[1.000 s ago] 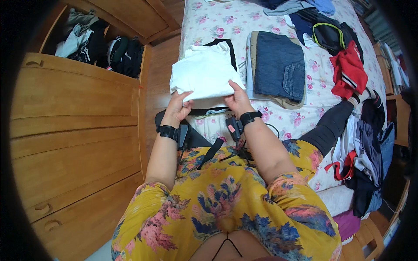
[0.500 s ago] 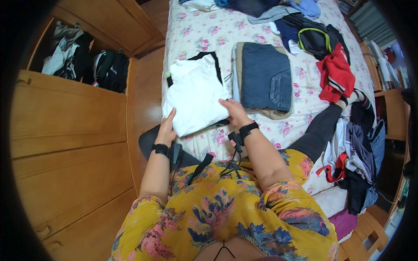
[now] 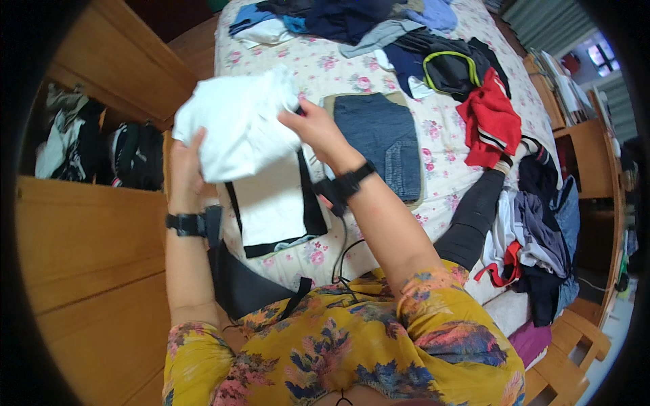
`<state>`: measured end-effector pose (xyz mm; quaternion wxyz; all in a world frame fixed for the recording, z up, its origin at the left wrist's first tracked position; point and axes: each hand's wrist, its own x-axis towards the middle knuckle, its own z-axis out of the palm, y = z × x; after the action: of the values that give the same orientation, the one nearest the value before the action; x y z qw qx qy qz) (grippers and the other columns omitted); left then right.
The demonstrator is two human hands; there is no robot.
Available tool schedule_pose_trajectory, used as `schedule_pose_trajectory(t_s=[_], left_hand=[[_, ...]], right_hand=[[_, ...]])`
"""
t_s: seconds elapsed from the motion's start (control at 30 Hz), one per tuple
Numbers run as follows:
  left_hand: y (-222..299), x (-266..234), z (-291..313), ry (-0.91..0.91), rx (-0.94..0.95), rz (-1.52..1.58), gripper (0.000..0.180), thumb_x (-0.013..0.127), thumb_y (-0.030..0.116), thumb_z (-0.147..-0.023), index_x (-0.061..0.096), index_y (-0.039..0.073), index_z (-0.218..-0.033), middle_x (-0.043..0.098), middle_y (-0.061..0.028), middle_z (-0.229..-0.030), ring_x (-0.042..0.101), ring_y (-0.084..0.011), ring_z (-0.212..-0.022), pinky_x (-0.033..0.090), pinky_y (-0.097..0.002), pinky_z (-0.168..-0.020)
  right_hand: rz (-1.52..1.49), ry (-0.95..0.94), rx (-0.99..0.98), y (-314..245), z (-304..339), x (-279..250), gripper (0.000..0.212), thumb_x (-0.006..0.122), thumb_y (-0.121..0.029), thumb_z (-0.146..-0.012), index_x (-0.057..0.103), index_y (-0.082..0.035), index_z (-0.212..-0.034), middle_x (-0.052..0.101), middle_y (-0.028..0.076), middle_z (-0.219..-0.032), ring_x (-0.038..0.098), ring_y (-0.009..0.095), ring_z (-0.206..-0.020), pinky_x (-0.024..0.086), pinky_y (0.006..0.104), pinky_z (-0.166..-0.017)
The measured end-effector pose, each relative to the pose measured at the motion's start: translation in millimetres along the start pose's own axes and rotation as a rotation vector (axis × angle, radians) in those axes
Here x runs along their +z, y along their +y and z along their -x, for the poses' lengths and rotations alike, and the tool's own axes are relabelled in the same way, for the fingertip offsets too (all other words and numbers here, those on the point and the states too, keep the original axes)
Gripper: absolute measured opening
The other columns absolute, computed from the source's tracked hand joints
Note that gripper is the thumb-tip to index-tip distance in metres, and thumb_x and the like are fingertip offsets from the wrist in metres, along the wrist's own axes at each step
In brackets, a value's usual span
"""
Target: The person folds various garments on a bed, including pants, jeans, a white shirt, a green shirt, a black shirt, and a white jacket. Each item is smoothed and folded into a neat stack.
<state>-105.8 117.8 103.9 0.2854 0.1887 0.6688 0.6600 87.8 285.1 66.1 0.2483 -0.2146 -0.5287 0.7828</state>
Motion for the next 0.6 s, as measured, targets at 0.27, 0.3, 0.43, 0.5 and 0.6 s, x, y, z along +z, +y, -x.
schedule_pose_trajectory(t_s=[0.27, 0.3, 0.43, 0.5, 0.6], left_hand=[[-91.6, 8.0, -17.5, -0.053, 0.231, -0.964, 0.063, 0.061, 0.021, -0.088, 0.034, -0.002, -0.14, 0.032, -0.0236, -0.145, 0.031, -0.0338, -0.134, 0.026, -0.0397, -0.11], [-122.7, 17.0, 7.2, -0.104, 0.302, -1.122, 0.064, 0.062, 0.024, -0.088, 0.035, 0.002, -0.141, 0.026, -0.0237, -0.148, 0.026, -0.0356, -0.137, 0.025, -0.0416, -0.11], [-201.4, 39.2, 78.0, -0.2, 0.213, -1.331, 0.07, 0.059, 0.035, -0.088, 0.028, 0.008, -0.145, 0.019, -0.0223, -0.151, 0.016, -0.039, -0.14, 0.01, -0.0568, -0.11], [-217.3, 47.2, 85.5, -0.16, 0.306, -1.445, 0.072, 0.058, 0.039, -0.088, 0.028, 0.008, -0.146, 0.02, -0.0209, -0.151, 0.017, -0.0388, -0.14, 0.009, -0.0557, -0.111], [-222.7, 54.9, 83.6, -0.106, 0.36, -1.514, 0.074, 0.058, 0.041, -0.087, 0.027, 0.008, -0.146, 0.021, -0.0199, -0.151, 0.018, -0.0384, -0.139, 0.01, -0.0555, -0.111]], right_hand=[[0.22, 0.177, 0.132, 7.1, -31.1, -92.5, 0.046, 0.064, -0.028, -0.088, 0.054, -0.003, -0.126, 0.062, 0.007, -0.106, 0.058, 0.015, -0.094, 0.048, 0.0272, -0.078], [0.159, 0.262, 0.119, 4.7, -24.6, -120.3, 0.041, 0.064, -0.026, -0.088, 0.056, -0.004, -0.123, 0.062, 0.006, -0.104, 0.058, 0.014, -0.091, 0.049, 0.0261, -0.077], [0.252, 0.576, 0.17, -10.7, -4.4, -236.7, 0.035, 0.063, -0.025, -0.088, 0.06, -0.006, -0.117, 0.062, 0.002, -0.098, 0.058, 0.012, -0.083, 0.049, 0.0261, -0.074], [0.418, 0.62, 0.273, -11.6, -2.8, -282.8, 0.034, 0.063, -0.026, -0.088, 0.061, -0.008, -0.117, 0.062, 0.0, -0.097, 0.057, 0.012, -0.082, 0.048, 0.0272, -0.073], [0.554, 0.585, 0.395, 0.9, -16.7, -332.3, 0.033, 0.063, -0.028, -0.087, 0.063, -0.012, -0.117, 0.061, 0.0, -0.101, 0.055, 0.013, -0.084, 0.047, 0.032, -0.074]])
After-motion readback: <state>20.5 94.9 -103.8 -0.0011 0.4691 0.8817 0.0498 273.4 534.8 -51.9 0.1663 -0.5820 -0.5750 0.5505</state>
